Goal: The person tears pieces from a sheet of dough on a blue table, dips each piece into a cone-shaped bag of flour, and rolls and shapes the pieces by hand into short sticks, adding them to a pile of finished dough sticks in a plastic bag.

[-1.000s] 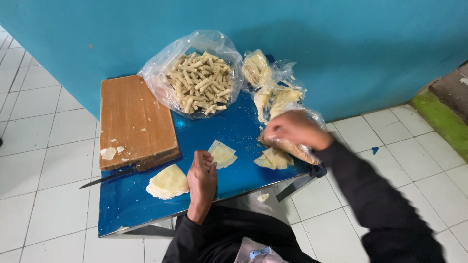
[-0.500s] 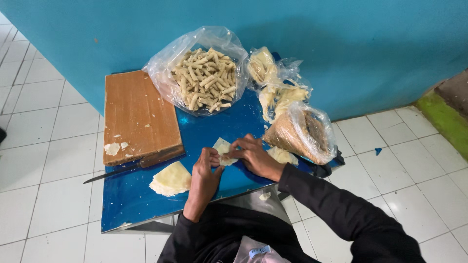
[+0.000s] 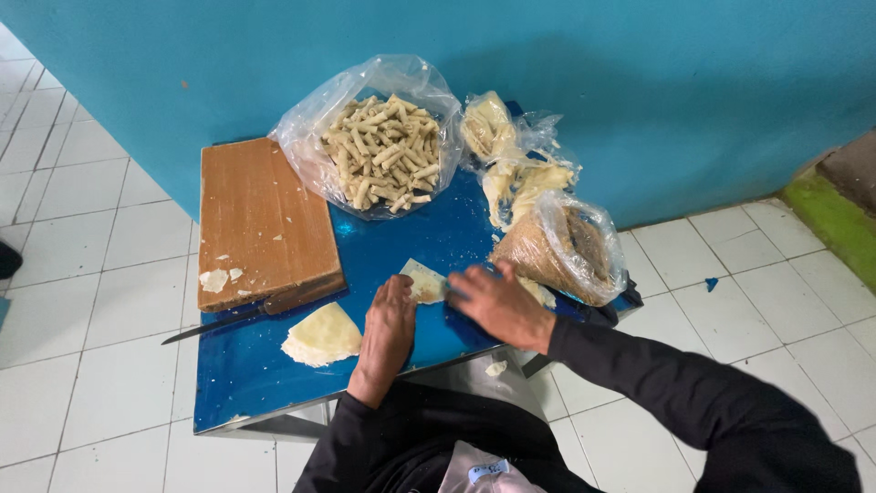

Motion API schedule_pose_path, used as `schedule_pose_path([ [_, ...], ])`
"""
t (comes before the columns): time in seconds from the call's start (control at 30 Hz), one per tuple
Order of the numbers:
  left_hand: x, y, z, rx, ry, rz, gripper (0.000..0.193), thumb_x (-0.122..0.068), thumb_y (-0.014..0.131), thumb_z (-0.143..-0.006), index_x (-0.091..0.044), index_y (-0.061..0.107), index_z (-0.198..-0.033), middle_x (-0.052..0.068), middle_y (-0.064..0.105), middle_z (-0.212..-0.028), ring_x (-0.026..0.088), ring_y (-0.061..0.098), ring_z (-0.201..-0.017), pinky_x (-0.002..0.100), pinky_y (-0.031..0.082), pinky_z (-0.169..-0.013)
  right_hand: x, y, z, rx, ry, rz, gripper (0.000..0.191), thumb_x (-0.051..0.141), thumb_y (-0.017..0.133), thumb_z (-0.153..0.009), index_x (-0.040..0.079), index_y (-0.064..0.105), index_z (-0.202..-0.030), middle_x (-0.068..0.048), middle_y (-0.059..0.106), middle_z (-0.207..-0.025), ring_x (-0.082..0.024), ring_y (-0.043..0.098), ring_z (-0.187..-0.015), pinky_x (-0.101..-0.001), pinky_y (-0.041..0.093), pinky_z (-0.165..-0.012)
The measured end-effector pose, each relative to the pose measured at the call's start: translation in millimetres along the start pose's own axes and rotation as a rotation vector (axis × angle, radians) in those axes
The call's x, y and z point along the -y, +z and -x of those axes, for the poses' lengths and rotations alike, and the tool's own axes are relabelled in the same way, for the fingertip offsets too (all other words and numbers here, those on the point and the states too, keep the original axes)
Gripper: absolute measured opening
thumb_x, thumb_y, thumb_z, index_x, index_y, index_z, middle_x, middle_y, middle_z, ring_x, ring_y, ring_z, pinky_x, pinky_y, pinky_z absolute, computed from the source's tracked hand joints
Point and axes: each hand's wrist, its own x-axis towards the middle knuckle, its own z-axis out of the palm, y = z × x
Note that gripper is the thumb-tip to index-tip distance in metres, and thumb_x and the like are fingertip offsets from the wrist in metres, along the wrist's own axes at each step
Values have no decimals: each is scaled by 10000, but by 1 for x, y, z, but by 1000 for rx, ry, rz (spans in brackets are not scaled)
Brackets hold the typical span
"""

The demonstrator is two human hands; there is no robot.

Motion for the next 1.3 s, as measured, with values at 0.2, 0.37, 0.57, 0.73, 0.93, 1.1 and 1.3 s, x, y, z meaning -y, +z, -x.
schedule_pose_path([
  [0.2,6,-1,-10,7,-107,81,234,22,644,-889,-1,562,-1107,163,652,-925,316,677,-819,380,542,-711,26,4,10,-227,213,-279,331,102,678,-852,220,775,-1147,11,609,-1131,-214,464,-1013,-472,332,-812],
  [0.37,9,-2,-8,25,-91,101,245,39,660,-867,9,574,-1095,163,650,-945,310,680,-830,376,545,-728,34,6,0,-283,339,-239,312,154,695,-901,157,755,-1208,2,614,-1097,-221,482,-978,-442,297,-777],
  [0.57,11,0,-7,62,-94,51,180,23,622,-894,19,616,-1074,190,627,-1028,359,652,-905,426,528,-757,34,4,-20,-365,281,-274,239,278,711,-944,94,726,-1096,-28,626,-1121,-242,506,-1028,-461,310,-829],
  [0.73,7,-2,-8,73,-36,14,138,20,606,-901,20,645,-1033,186,606,-1044,389,612,-989,453,501,-835,29,13,-26,-428,176,-314,176,242,686,-975,115,735,-1086,-3,672,-1065,-205,569,-1015,-446,321,-859],
  [0.93,3,-8,-12,100,20,-32,163,-47,677,-832,30,661,-975,195,584,-995,385,570,-954,463,467,-823,8,27,-45,-217,294,-545,108,227,691,-948,137,747,-968,-7,683,-907,-222,572,-880,-429,324,-788],
  [1.1,11,-4,-24,76,60,-141,63,-35,634,-896,6,674,-921,171,596,-942,372,567,-912,462,456,-817,-3,27,-58,-187,304,-633,117,240,724,-935,128,743,-964,-37,654,-857,-253,545,-849,-418,324,-760],
  [1.3,14,0,-29,98,3,-93,81,-49,611,-955,18,654,-938,166,601,-947,373,581,-881,458,469,-779,12,21,-53,-312,234,-551,84,175,695,-956,128,745,-1005,-11,649,-949,-224,533,-916,-421,343,-810],
])
